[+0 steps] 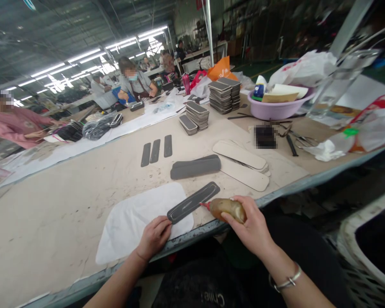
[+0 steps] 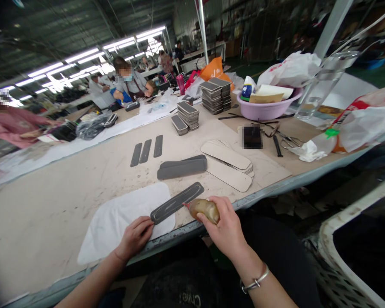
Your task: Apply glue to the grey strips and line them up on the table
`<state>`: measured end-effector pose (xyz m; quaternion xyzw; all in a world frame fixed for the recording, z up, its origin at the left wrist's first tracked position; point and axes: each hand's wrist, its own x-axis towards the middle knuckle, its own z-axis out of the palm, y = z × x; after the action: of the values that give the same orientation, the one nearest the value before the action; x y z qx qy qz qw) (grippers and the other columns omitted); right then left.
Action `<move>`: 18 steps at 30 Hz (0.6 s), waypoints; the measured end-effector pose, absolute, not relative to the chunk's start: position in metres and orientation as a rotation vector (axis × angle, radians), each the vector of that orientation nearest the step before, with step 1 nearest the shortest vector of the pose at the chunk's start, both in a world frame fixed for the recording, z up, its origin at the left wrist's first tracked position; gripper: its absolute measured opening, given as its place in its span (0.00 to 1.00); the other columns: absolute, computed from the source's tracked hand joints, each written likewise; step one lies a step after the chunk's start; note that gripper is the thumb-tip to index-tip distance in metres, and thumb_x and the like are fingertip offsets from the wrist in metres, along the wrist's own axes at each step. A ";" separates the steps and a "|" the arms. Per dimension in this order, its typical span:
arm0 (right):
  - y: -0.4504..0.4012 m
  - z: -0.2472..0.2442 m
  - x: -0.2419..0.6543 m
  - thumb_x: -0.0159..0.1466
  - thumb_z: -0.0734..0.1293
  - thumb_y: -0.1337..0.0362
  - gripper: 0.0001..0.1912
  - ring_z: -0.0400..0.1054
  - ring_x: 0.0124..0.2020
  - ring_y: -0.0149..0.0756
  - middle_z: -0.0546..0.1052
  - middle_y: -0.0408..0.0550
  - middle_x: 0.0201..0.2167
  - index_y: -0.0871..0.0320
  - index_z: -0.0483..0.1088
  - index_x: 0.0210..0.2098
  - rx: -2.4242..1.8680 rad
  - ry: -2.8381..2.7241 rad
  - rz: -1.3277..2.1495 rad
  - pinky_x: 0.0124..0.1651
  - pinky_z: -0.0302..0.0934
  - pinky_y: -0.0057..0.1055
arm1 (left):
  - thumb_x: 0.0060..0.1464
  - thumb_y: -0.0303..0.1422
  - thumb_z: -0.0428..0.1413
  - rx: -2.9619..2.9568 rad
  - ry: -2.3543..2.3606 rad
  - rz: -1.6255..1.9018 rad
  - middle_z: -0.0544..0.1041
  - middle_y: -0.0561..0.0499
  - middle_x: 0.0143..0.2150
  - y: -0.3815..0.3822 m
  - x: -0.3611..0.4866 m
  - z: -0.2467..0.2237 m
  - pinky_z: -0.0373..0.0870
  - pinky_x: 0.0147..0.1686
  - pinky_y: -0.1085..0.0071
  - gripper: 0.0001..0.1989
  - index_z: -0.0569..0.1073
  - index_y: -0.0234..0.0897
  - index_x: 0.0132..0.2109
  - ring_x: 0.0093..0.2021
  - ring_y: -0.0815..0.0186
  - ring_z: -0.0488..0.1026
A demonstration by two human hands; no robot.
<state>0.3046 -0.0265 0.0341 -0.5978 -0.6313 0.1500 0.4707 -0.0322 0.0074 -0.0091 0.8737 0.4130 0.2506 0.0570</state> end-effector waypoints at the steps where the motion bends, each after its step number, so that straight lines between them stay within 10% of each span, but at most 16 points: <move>1: -0.026 0.033 0.300 0.59 0.66 0.55 0.18 0.66 0.40 0.41 0.69 0.49 0.39 0.54 0.62 0.46 -1.450 -1.542 0.397 0.42 0.65 0.38 | 0.55 0.27 0.52 2.649 1.254 0.748 0.74 0.46 0.41 0.007 -0.032 -0.009 0.73 0.43 0.70 0.08 0.73 0.36 0.41 0.41 0.66 0.73; 9: -0.020 0.033 0.308 0.59 0.66 0.56 0.18 0.65 0.43 0.43 0.68 0.51 0.41 0.54 0.62 0.46 -1.516 -1.437 0.130 0.47 0.64 0.42 | 0.56 0.28 0.51 2.668 1.258 0.725 0.74 0.45 0.40 0.007 -0.031 -0.007 0.73 0.42 0.70 0.08 0.73 0.36 0.41 0.40 0.67 0.73; 18: -0.021 0.029 0.292 0.56 0.68 0.54 0.21 0.68 0.40 0.39 0.71 0.48 0.40 0.55 0.64 0.46 -1.383 -1.280 0.596 0.43 0.66 0.37 | 0.56 0.27 0.50 2.544 1.258 0.772 0.74 0.46 0.38 0.007 -0.026 0.000 0.73 0.41 0.72 0.08 0.73 0.37 0.40 0.39 0.67 0.73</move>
<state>0.2916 -0.0211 0.0291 -0.5842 -0.5407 0.2520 0.5503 -0.0264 0.0070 -0.0003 0.8606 0.4255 0.2613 0.1000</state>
